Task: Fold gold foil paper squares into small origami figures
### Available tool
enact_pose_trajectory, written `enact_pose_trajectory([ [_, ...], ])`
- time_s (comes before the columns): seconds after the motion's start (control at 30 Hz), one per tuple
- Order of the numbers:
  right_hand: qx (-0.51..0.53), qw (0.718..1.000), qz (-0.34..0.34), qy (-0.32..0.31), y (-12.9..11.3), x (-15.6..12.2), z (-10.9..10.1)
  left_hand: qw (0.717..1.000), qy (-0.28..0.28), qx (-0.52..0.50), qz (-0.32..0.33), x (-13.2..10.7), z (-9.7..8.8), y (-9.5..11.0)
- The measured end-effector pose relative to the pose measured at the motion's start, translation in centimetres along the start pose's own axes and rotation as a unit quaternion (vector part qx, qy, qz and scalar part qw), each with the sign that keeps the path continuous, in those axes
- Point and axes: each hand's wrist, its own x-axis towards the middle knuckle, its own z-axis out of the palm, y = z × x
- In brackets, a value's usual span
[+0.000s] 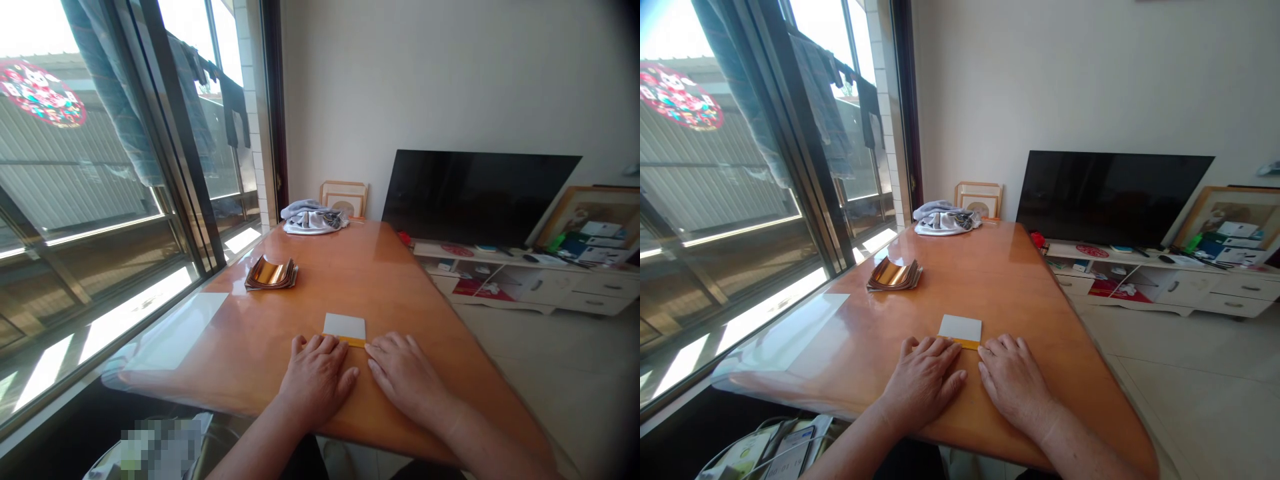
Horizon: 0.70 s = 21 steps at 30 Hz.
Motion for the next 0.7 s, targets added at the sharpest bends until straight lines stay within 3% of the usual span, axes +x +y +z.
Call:
enact_pose_trajectory([
  [0.37,0.034,0.999,0.018,-0.004,0.2,0.0,0.2,1.000,0.007,0.012,0.010,-0.1,-0.1,0.2],
  [0.5,0.030,0.998,0.041,0.033,-0.3,0.3,0.2,1.000,0.010,0.017,0.008,-0.1,0.0,0.2],
  [0.7,0.022,0.999,0.006,0.034,-1.0,0.5,0.8,1.000,0.013,0.013,0.005,-0.1,0.1,0.3],
])
